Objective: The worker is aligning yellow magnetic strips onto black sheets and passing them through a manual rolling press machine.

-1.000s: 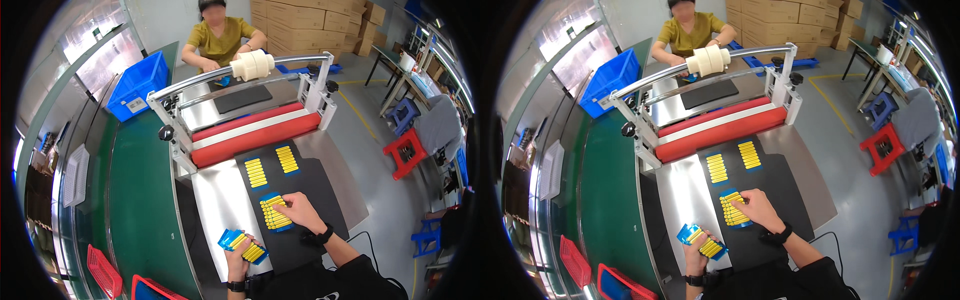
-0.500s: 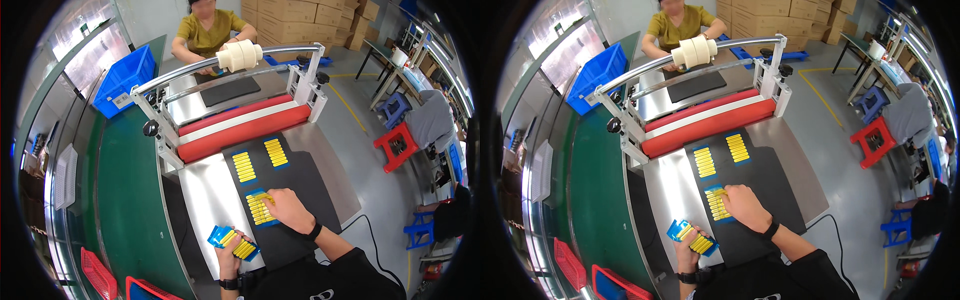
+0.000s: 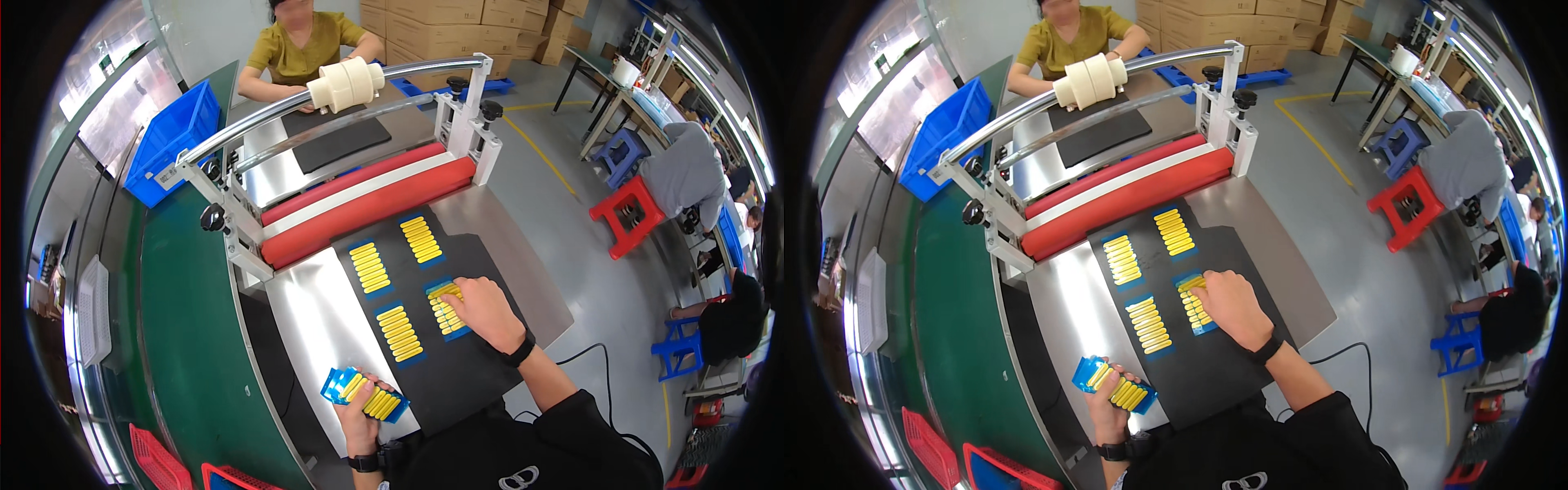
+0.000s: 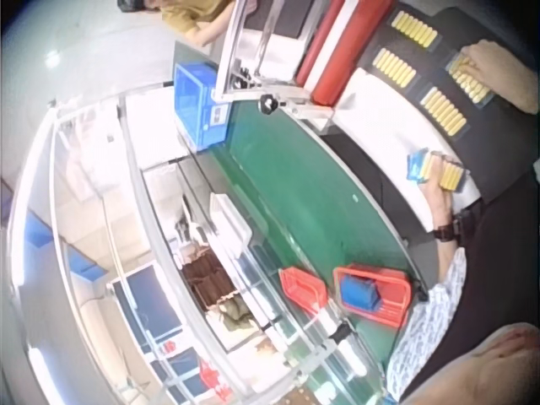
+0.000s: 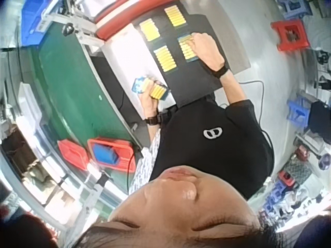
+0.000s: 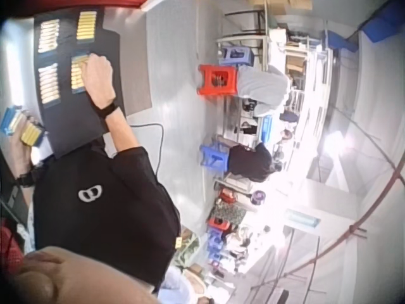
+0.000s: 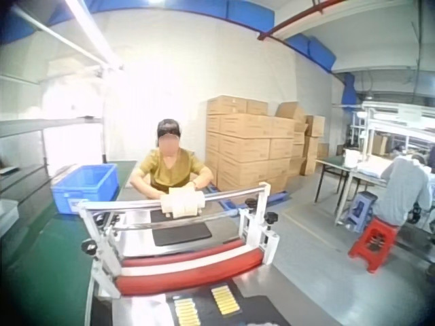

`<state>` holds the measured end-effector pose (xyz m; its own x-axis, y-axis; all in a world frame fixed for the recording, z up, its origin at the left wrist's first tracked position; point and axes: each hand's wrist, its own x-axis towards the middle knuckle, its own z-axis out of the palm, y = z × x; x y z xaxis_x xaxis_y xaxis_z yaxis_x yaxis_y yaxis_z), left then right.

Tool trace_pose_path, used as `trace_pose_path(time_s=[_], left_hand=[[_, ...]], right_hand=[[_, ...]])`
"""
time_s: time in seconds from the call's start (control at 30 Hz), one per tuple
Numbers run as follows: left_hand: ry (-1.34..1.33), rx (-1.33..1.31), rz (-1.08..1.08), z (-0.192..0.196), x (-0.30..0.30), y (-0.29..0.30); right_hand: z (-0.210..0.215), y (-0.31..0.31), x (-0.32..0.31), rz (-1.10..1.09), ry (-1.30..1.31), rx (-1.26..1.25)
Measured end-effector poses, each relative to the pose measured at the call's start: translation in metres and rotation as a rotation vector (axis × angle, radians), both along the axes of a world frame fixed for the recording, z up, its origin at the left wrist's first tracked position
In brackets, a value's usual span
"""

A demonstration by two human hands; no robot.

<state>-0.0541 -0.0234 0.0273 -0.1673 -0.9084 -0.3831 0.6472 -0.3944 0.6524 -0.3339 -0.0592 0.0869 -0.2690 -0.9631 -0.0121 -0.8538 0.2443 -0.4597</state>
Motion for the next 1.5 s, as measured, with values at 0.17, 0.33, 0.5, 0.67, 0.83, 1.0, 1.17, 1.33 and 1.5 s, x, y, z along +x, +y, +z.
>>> trace_pose_path(time_s=[0.17, 0.33, 0.5, 0.67, 0.83, 1.0, 1.17, 1.33, 1.5], left_hand=[[-0.051, -0.014, -0.009, 0.001, -0.001, 0.001], [-0.045, -0.035, 0.01, -0.001, -0.004, -0.004], [-0.051, 0.005, -0.03, 0.01, -0.002, 0.002], [-0.07, 0.036, -0.1, 0.013, 0.006, 0.008], [-0.038, 0.087, -0.176, 0.009, 0.016, 0.019], [-0.051, -0.049, -0.107, -0.004, 0.01, 0.032], [-0.012, 0.014, -0.008, -0.024, 0.031, 0.04], [0.024, 0.004, -0.09, 0.002, 0.033, 0.035], [0.024, 0.059, -0.123, 0.001, 0.033, 0.023]], right_hand=[[-0.004, 0.005, -0.027, -0.114, 0.093, -0.063], [-0.008, -0.001, -0.054, -0.147, 0.102, -0.115], [-0.005, 0.013, -0.049, -0.26, 0.308, -0.123], [0.015, 0.029, -0.026, -0.223, 0.262, -0.23], [0.048, 0.046, 0.041, 0.283, -0.581, 0.005], [0.023, 0.056, 0.098, 0.564, -0.708, 0.217], [0.014, 0.064, 0.114, 0.467, -0.759, 0.27], [0.004, 0.069, 0.109, 0.348, -0.965, 0.202], [0.013, 0.064, 0.11, 0.283, -1.02, 0.183]])
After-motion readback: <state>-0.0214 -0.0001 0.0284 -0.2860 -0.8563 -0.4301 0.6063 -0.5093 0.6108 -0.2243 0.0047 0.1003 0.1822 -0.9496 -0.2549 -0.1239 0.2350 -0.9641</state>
